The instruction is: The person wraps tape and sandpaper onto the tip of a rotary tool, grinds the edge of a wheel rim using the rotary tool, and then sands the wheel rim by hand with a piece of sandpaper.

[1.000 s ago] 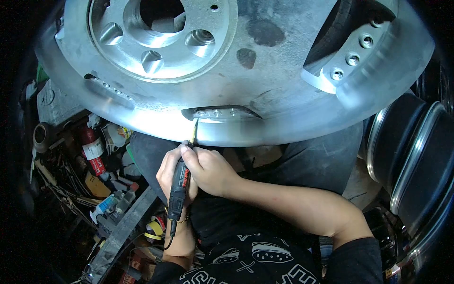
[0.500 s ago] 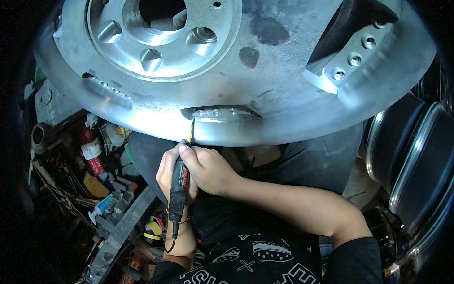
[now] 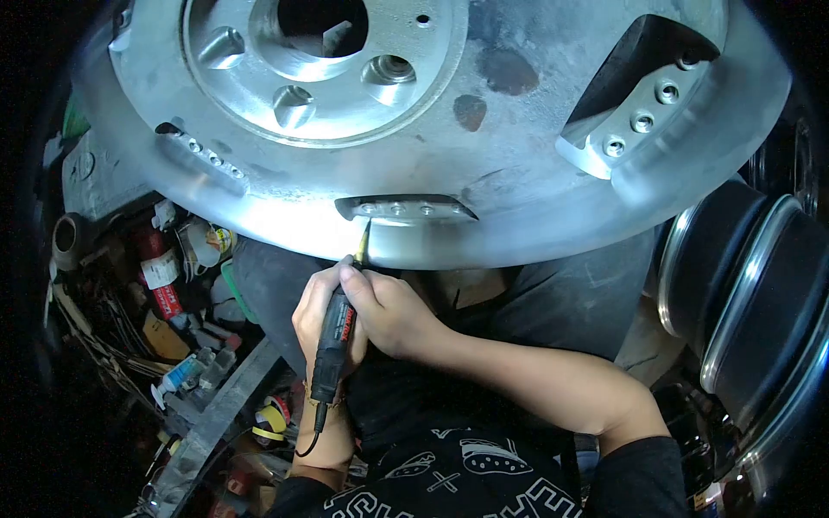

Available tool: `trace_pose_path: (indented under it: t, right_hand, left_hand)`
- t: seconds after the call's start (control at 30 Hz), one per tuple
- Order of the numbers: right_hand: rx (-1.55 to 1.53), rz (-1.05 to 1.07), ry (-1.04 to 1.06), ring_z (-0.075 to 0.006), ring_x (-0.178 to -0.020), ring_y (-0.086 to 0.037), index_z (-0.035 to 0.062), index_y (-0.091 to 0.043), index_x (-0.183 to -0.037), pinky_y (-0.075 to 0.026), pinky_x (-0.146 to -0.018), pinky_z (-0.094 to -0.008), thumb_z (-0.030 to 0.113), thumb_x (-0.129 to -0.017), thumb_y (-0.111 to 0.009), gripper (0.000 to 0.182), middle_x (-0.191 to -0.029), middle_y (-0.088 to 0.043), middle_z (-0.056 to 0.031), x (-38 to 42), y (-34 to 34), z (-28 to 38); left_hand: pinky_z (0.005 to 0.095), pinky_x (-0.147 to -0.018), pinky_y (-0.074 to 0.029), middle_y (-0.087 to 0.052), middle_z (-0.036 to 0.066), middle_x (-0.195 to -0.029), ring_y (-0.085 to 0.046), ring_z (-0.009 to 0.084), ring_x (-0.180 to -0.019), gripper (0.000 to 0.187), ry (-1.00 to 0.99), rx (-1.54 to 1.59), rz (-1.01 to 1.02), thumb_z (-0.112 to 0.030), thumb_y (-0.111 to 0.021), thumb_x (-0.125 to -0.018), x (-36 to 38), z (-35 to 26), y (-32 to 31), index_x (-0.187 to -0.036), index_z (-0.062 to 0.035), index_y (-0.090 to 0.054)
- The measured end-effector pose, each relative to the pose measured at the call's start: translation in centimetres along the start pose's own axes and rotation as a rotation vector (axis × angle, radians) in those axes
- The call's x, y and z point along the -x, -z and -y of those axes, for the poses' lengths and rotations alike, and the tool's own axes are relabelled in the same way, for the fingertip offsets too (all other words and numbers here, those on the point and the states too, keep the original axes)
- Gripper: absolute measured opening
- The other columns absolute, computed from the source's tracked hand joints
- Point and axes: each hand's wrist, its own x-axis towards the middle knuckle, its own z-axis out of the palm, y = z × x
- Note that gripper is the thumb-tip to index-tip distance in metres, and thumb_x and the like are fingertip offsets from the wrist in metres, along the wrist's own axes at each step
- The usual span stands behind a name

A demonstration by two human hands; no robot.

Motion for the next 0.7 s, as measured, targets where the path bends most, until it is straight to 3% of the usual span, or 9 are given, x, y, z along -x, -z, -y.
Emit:
trace_pose_path:
  t: [0.13,0.17,0.23,0.33,0.43,0.5,0.57,0.7]
  right_hand:
    - [-0.054,0.015,-0.045,-0.0183,-0.078,-0.057,-0.0049,-0.059,-0.094,-0.047,-0.078,-0.0341,0.045,-0.106,-0.036,0.056,-0.081,-0.061,-0.0089,0.8,0.5,1.1]
    - [-0.095,-0.005,-0.066,-0.0155,-0.078,-0.055,-0.0043,-0.059,-0.095,-0.046,-0.077,-0.0319,0.046,-0.106,-0.037,0.056,-0.082,-0.060,-0.0066,1.3,0.4,1.6]
    - [-0.122,-0.003,-0.122,-0.0105,-0.081,-0.052,-0.0047,-0.058,-0.100,-0.045,-0.074,-0.0274,0.045,-0.106,-0.040,0.053,-0.085,-0.058,-0.0034,2.7,1.0,3.4]
    - [-0.133,0.028,-0.134,-0.0087,-0.083,-0.054,-0.0041,-0.054,-0.104,-0.046,-0.074,-0.0246,0.038,-0.105,-0.045,0.043,-0.086,-0.060,-0.0053,4.9,2.0,5.0]
    - [-0.155,0.072,-0.097,-0.0086,-0.086,-0.057,-0.0038,-0.054,-0.109,-0.048,-0.076,-0.0248,0.036,-0.105,-0.044,0.041,-0.091,-0.062,-0.0066,7.4,4.3,4.7]
    - [-0.139,-0.098,-0.016,-0.0090,-0.084,-0.058,-0.0045,-0.052,-0.120,-0.048,-0.075,-0.0239,0.036,-0.106,-0.041,0.045,-0.093,-0.062,-0.0046,8.6,4.3,3.0]
    - [-0.137,-0.196,0.000,-0.0085,-0.081,-0.057,-0.0045,-0.051,-0.122,-0.047,-0.074,-0.0230,0.038,-0.106,-0.040,0.047,-0.093,-0.062,-0.0036,8.9,4.2,2.5]
    - [-0.114,-0.301,0.021,-0.0070,-0.077,-0.055,-0.0035,-0.053,-0.121,-0.045,-0.071,-0.0207,0.039,-0.106,-0.039,0.047,-0.090,-0.060,-0.0015,9.3,3.9,2.0]
  left_hand:
    - [0.0371,-0.079,-0.052,-0.065,0.022,-0.094,-0.067,0.0350,-0.085,0.035,0.056,0.083,0.039,-0.007,-0.066,-0.079,-0.3,-0.7,0.1,-0.111,0.0052,-0.063]
    - [0.0370,-0.081,-0.053,-0.065,0.022,-0.099,-0.066,0.0348,-0.088,0.047,0.032,0.096,0.068,-0.006,-0.074,-0.073,-0.1,-0.4,0.2,-0.117,0.0054,-0.062]
    - [0.0367,-0.081,-0.053,-0.065,0.021,-0.101,-0.066,0.0344,-0.090,0.049,0.022,0.109,0.036,-0.008,-0.075,-0.073,0.2,-1.3,0.1,-0.119,0.0052,-0.062]
    - [0.0370,-0.082,-0.054,-0.064,0.019,-0.107,-0.065,0.0334,-0.094,0.053,0.018,0.134,-0.017,-0.013,-0.077,-0.075,0.9,-2.5,-1.0,-0.123,0.0037,-0.061]
    - [0.0409,-0.082,-0.054,-0.066,0.019,-0.100,-0.065,0.0365,-0.093,0.052,-0.057,0.179,0.006,-0.017,-0.077,-0.072,0.7,-4.2,-2.8,-0.119,0.0009,-0.063]
    - [0.0395,-0.082,-0.053,-0.065,0.020,-0.102,-0.065,0.0352,-0.092,0.049,-0.086,0.263,0.001,-0.009,-0.073,-0.076,1.1,-4.3,-4.5,-0.122,0.0048,-0.060]
    - [0.0381,-0.083,-0.052,-0.063,0.020,-0.105,-0.064,0.0334,-0.093,0.046,-0.098,0.289,0.025,0.000,-0.068,-0.080,1.4,-4.5,-5.6,-0.124,0.0070,-0.059]
    - [0.0381,-0.084,-0.052,-0.063,0.019,-0.105,-0.064,0.0323,-0.094,0.044,-0.090,0.285,0.028,0.001,-0.065,-0.081,1.2,-4.9,-5.4,-0.125,0.0069,-0.059]
